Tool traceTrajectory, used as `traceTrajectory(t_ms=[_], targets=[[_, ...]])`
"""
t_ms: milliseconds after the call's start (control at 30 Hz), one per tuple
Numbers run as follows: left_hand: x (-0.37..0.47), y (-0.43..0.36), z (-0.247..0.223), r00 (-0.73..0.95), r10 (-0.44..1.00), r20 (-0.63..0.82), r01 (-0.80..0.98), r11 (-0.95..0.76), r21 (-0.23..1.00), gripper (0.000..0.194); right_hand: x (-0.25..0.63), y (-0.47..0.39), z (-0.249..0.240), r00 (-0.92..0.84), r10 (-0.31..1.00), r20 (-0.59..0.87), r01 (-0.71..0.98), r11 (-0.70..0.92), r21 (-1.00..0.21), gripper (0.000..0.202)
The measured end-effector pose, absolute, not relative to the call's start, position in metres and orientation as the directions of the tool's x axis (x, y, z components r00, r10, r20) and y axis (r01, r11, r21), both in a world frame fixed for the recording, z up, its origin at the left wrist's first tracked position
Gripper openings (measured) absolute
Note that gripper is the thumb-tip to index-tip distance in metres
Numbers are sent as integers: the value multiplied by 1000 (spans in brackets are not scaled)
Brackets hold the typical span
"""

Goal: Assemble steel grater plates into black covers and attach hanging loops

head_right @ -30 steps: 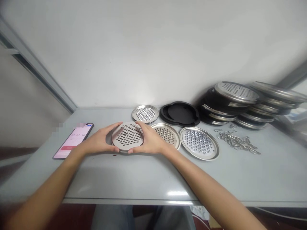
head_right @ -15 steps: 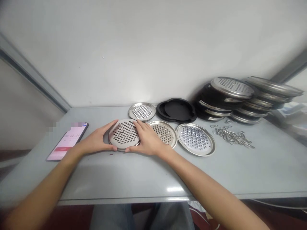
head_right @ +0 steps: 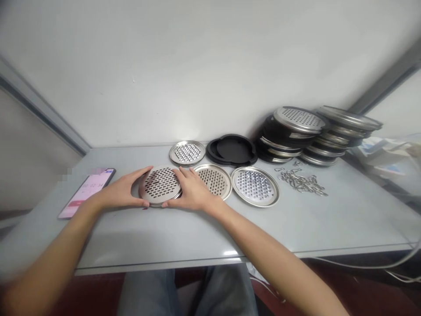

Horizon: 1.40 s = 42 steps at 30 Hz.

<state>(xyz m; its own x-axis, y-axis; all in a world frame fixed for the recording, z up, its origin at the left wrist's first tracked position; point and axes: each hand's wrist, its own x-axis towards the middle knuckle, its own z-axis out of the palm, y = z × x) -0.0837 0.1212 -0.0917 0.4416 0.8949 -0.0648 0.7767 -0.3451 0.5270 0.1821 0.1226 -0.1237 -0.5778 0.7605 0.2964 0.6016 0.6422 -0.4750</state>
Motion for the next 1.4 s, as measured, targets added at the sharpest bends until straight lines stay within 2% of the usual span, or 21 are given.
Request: traceTrajectory(t_ms=[233, 333, 533, 767, 1133, 1400], targets=[[-78, 118, -88, 469, 882, -40, 757, -378, 533, 110, 184, 122, -120, -587, 755, 292, 596, 648, -475, 96], [-77, 119, -90, 467, 884, -20, 757, -388, 525, 109, 185, 124, -120, -575, 765, 291, 602, 636, -483, 102], [-78, 118, -93, 452, 891, -31, 772, -373, 515, 119, 184, 126, -120, -566, 764, 310, 575, 636, -516, 104], [-74, 120, -98, 485, 874, -28, 780, -418, 466, 122, 188, 132, -126, -606, 717, 344, 557, 692, -459, 96], [-71, 120, -101, 501, 863, 64, 756, -472, 452, 114, 188, 135, -122, -594, 746, 301, 601, 660, -450, 96], [-75, 121, -108, 505, 861, 61, 753, -474, 456, 111, 195, 135, -120, -598, 734, 323, 569, 672, -473, 78]])
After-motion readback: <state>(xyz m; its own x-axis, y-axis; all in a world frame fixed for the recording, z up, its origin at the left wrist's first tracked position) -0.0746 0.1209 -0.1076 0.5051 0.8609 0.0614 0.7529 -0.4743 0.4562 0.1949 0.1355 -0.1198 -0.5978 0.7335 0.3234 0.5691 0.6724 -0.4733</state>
